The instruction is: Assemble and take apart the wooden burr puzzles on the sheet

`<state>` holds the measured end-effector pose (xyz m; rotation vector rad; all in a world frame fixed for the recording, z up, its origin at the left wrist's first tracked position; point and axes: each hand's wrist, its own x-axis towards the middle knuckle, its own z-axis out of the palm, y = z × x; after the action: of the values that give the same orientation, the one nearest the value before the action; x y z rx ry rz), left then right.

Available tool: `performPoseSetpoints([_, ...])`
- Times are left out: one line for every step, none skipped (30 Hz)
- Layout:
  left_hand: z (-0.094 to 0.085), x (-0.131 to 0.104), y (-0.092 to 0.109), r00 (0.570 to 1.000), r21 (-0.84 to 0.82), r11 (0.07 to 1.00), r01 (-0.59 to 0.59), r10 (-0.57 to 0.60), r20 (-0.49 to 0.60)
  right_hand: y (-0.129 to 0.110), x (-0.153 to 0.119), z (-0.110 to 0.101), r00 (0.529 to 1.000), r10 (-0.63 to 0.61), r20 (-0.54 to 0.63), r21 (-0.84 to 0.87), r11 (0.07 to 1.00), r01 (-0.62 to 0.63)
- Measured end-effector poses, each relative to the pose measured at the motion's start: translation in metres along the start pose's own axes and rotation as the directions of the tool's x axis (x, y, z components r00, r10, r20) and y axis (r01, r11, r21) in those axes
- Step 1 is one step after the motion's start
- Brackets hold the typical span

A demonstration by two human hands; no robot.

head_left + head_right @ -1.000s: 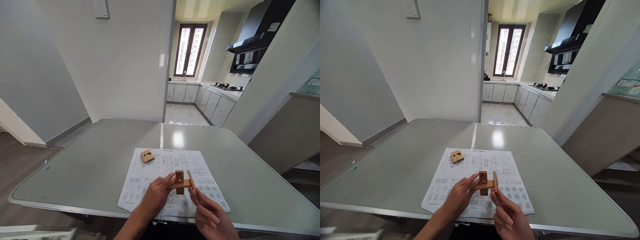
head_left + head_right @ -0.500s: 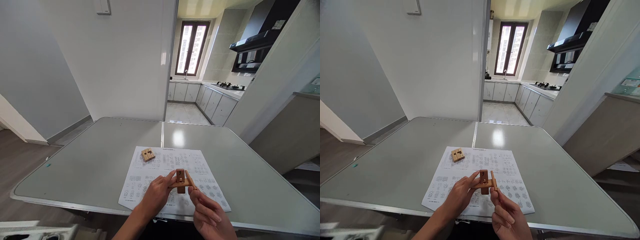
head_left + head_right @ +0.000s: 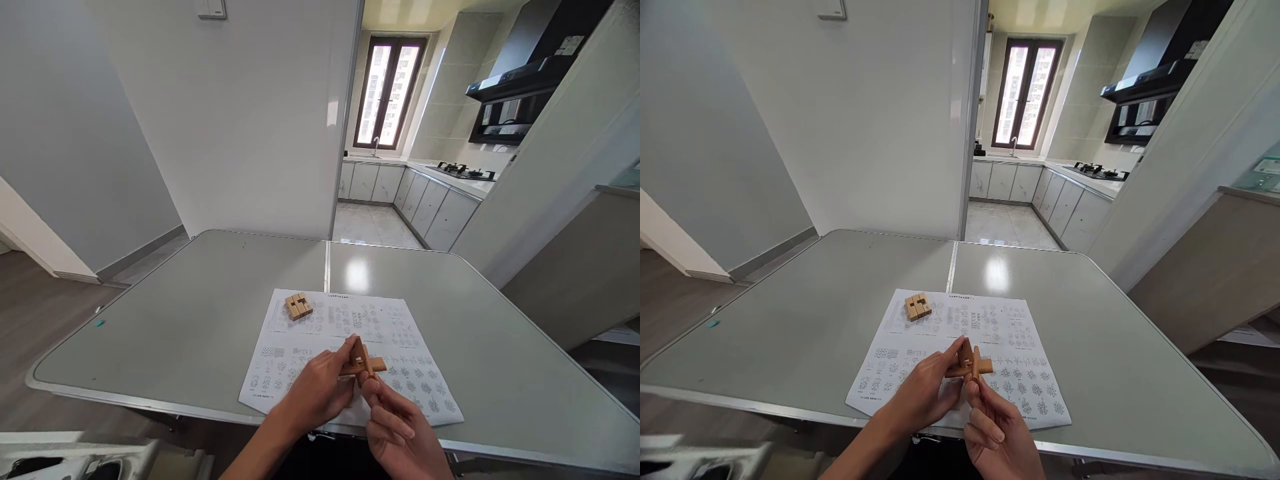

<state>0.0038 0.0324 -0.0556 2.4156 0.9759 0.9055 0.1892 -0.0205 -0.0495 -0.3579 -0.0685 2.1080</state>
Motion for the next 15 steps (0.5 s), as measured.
performPoseSetpoints([-0.001,0.001,0.001,1.0,-0.008,1.0,-0.011,0.011,0.003,0.0,0.001,0.0,1.0,0.006,0.004,0.011,1.0,-0.007])
performPoseSetpoints([-0.001,0.001,0.002,1.0,-0.011,1.0,-0.024,0.024,0.006,0.001,0.001,-0.001,1.0,0.014,0.01,0.023,1.0,-0.014])
performPoseSetpoints([0.0,0.002,0.002,0.999,-0.004,0.999,-0.037,0.037,0.005,0.001,0.002,-0.001,1.0,0.019,0.016,0.036,0.999,-0.019])
performPoseSetpoints([0.0,0.002,0.002,0.999,0.008,0.999,-0.048,0.048,0.003,0.002,0.003,-0.002,0.999,0.023,0.023,0.044,0.999,-0.024])
performPoseSetpoints([0.001,0.002,0.001,0.999,0.02,0.998,-0.054,0.054,-0.004,0.004,0.004,-0.002,0.999,0.025,0.032,0.048,0.998,-0.027])
performPoseSetpoints([0.001,0.003,0.0,0.998,0.03,0.998,-0.054,0.054,-0.015,0.005,0.005,-0.003,0.999,0.026,0.04,0.049,0.998,-0.027])
performPoseSetpoints([0.002,0.003,-0.001,0.998,0.036,0.998,-0.051,0.052,-0.024,0.007,0.005,-0.003,0.999,0.025,0.047,0.046,0.999,-0.027])
performPoseSetpoints([0.002,0.003,-0.002,0.998,0.039,0.998,-0.054,0.055,-0.027,0.009,0.006,-0.004,0.998,0.026,0.051,0.044,0.999,-0.028])
performPoseSetpoints([0.003,0.003,-0.003,0.997,0.04,0.997,-0.066,0.067,-0.024,0.012,0.007,-0.004,0.998,0.027,0.055,0.045,0.999,-0.029])
performPoseSetpoints([0.003,0.003,-0.004,0.996,0.043,0.996,-0.084,0.085,-0.019,0.014,0.007,-0.004,0.998,0.027,0.057,0.049,0.998,-0.03])
performPoseSetpoints([0.004,0.003,-0.005,0.994,0.049,0.994,-0.103,0.104,-0.018,0.016,0.008,-0.004,0.998,0.029,0.058,0.056,0.998,-0.032])
performPoseSetpoints([0.004,0.002,-0.005,0.992,0.057,0.991,-0.121,0.122,-0.019,0.018,0.008,-0.004,0.998,0.03,0.059,0.062,0.998,-0.033])
performPoseSetpoints([0.005,0.002,-0.005,0.99,0.064,0.989,-0.135,0.136,-0.026,0.02,0.009,-0.004,0.998,0.032,0.059,0.066,0.997,-0.036])
performPoseSetpoints([0.006,0.002,-0.006,0.989,0.071,0.988,-0.141,0.144,-0.039,0.022,0.009,-0.003,0.998,0.034,0.06,0.068,0.997,-0.038])
performPoseSetpoints([0.007,0.002,-0.006,0.988,0.076,0.987,-0.14,0.145,-0.053,0.023,0.009,-0.003,0.998,0.035,0.059,0.066,0.997,-0.038])
